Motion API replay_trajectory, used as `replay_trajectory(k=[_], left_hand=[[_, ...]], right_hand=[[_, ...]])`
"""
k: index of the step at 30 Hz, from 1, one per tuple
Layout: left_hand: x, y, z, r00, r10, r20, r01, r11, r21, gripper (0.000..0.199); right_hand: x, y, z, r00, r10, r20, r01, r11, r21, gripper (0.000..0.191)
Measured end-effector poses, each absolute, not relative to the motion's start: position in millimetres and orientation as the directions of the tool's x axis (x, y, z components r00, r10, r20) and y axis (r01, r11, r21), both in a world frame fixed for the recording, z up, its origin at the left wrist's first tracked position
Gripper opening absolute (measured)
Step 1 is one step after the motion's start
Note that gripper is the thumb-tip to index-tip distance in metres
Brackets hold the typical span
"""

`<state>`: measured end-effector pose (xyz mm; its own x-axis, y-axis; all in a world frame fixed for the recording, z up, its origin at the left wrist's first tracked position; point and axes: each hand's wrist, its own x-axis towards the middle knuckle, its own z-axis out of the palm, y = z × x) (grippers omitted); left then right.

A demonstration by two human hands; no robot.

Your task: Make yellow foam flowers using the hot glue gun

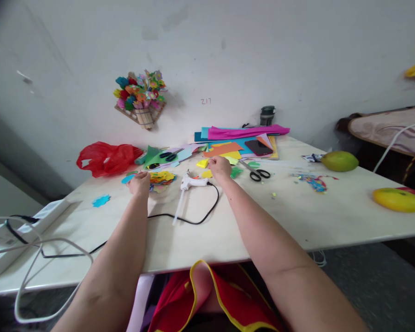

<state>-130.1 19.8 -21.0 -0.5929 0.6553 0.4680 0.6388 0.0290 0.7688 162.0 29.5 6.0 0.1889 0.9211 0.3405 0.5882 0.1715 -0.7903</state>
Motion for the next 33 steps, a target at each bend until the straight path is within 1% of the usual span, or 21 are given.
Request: replay_trajectory(k=[1, 2, 3, 5, 7, 9, 12, 14, 17, 20, 22, 27, 30, 33], left_hand=[[-128, 19, -20, -0.666, 0.604, 0.438, 0.597, 0.078, 0.799, 0.017], [-126, 18, -19, -0.693, 0.578, 0.432, 0.581, 0.092, 0.809, 0.019], [-123, 17, -17, -0.712, 0.545, 0.442, 0.579, 0.100, 0.809, 0.021], [-117, 14, -12, -0.698, 0.507, 0.506, 0.631, 0.100, 0.770, 0.025], [-108, 12, -7, -0.643, 0.485, 0.592, 0.704, 0.070, 0.707, 0.025], [-95, 10, -2, -0.574, 0.480, 0.664, 0.751, -0.015, 0.660, 0.024], [-73, 8, 2, -0.384, 0.522, 0.762, 0.815, -0.197, 0.545, 0.021], [-57, 8, 0, -0.235, 0.561, 0.794, 0.824, -0.318, 0.469, 0.018], [-38, 7, -7, -0.060, 0.626, 0.777, 0.810, -0.424, 0.404, 0.018], [-26, 7, -15, 0.022, 0.654, 0.756, 0.801, -0.464, 0.378, 0.018], [-22, 7, -18, 0.073, 0.652, 0.755, 0.794, -0.496, 0.352, 0.019], [-15, 4, -21, 0.185, 0.632, 0.753, 0.762, -0.576, 0.296, 0.020], [-10, 1, -21, 0.231, 0.621, 0.749, 0.761, -0.595, 0.259, 0.019], [-6, -3, -20, 0.256, 0.628, 0.735, 0.791, -0.573, 0.215, 0.019]], right_hand=[[163, 31, 6, 0.189, 0.922, 0.337, 0.589, 0.168, -0.791, 0.026], [165, 32, 6, 0.189, 0.924, 0.333, 0.596, 0.162, -0.787, 0.025], [167, 32, 6, 0.189, 0.925, 0.331, 0.609, 0.154, -0.778, 0.025], [170, 33, 7, 0.186, 0.922, 0.339, 0.651, 0.143, -0.745, 0.023], [173, 33, 8, 0.171, 0.923, 0.346, 0.700, 0.133, -0.701, 0.020], [176, 35, 9, 0.149, 0.926, 0.346, 0.751, 0.122, -0.649, 0.019], [178, 38, 10, 0.124, 0.927, 0.353, 0.810, 0.111, -0.576, 0.016], [178, 39, 10, 0.114, 0.927, 0.358, 0.828, 0.111, -0.550, 0.016], [179, 37, 11, 0.093, 0.938, 0.335, 0.837, 0.108, -0.537, 0.015], [181, 34, 12, 0.025, 0.958, 0.285, 0.858, 0.126, -0.498, 0.016], [182, 33, 10, -0.057, 0.963, 0.264, 0.887, 0.171, -0.430, 0.018], [179, 38, -4, -0.260, 0.928, 0.268, 0.917, 0.324, -0.232, 0.021], [175, 41, -11, -0.322, 0.916, 0.240, 0.922, 0.362, -0.141, 0.028], [174, 41, -13, -0.339, 0.918, 0.208, 0.931, 0.359, -0.068, 0.032]])
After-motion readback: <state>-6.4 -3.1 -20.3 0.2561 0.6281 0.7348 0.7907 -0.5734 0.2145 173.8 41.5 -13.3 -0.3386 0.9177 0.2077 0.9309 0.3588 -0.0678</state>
